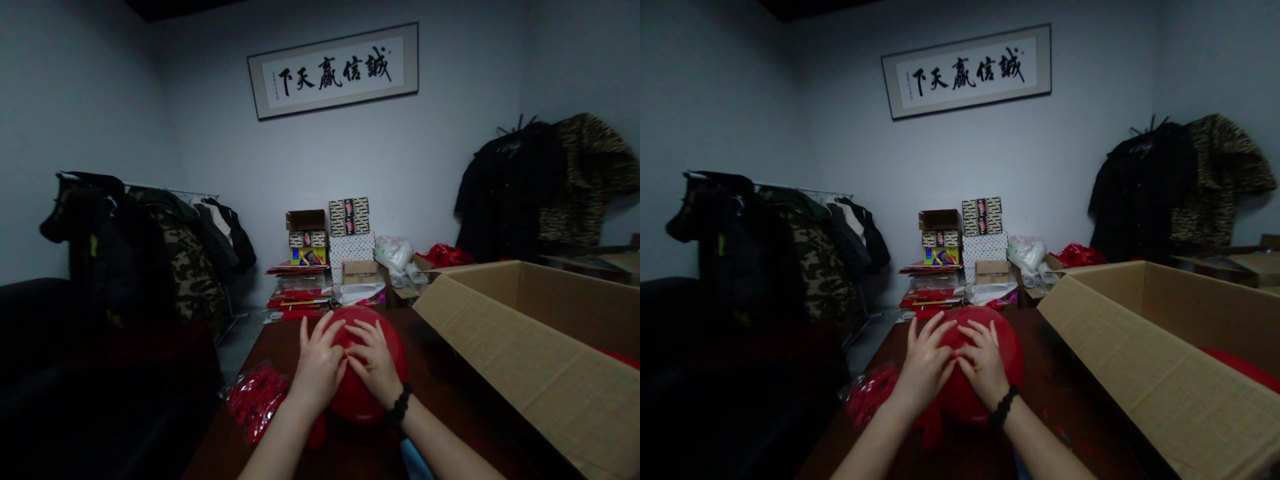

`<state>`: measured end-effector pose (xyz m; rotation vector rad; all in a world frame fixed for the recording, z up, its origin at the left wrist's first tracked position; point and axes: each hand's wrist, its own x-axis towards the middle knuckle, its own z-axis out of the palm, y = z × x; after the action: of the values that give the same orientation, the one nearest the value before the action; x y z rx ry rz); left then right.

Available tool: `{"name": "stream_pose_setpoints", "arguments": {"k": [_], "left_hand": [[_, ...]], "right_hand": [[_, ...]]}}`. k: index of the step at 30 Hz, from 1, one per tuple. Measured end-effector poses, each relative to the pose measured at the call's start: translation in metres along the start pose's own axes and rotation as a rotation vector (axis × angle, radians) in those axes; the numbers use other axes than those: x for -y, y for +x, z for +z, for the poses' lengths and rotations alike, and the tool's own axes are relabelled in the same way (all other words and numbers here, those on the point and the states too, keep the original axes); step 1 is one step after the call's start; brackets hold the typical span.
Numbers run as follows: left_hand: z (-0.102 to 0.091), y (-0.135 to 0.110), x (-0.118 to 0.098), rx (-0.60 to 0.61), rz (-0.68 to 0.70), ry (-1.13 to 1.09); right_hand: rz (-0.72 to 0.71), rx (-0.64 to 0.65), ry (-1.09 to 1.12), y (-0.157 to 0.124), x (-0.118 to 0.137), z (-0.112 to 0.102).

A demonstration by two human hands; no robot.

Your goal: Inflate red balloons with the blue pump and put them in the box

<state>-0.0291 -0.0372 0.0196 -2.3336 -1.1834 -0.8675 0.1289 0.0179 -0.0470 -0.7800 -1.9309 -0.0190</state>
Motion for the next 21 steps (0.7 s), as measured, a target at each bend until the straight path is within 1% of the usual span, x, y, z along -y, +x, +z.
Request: {"name": "stream_pose_setpoints", "arguments": {"k": [3, 5, 8, 11, 14, 16, 19, 21], "left_hand": [[-0.006, -0.003, 0.006, -0.039, -0.082, -0.053], [-0.010, -0.003, 0.012, -0.076, -0.084, -0.054], [-0.015, -0.001, 0.017, -0.086, 0.034, -0.006], [-0.019, 0.003, 0.020, -0.034, 0.159, 0.032], [-0.022, 0.004, 0.023, 0.015, 0.207, 0.039], [-0.024, 0.003, 0.025, 0.028, 0.205, 0.023], [-0.023, 0.003, 0.026, 0.025, 0.144, 0.011], [-0.020, 0.003, 0.026, 0.023, 0.117, 0.030]], "right_hand": [[-0.054, 0.019, 0.008, 0.005, 0.004, -0.003], [-0.090, 0.031, 0.000, 0.010, 0.007, -0.005], [-0.135, 0.043, -0.035, 0.019, 0.012, -0.008], [-0.167, 0.068, -0.067, 0.029, 0.013, -0.011], [-0.223, 0.088, -0.085, 0.036, 0.012, -0.015], [-0.258, 0.096, -0.089, 0.039, 0.011, -0.016], [-0.298, 0.134, -0.082, 0.042, 0.011, -0.016], [-0.285, 0.160, -0.071, 0.043, 0.011, -0.014]]}}
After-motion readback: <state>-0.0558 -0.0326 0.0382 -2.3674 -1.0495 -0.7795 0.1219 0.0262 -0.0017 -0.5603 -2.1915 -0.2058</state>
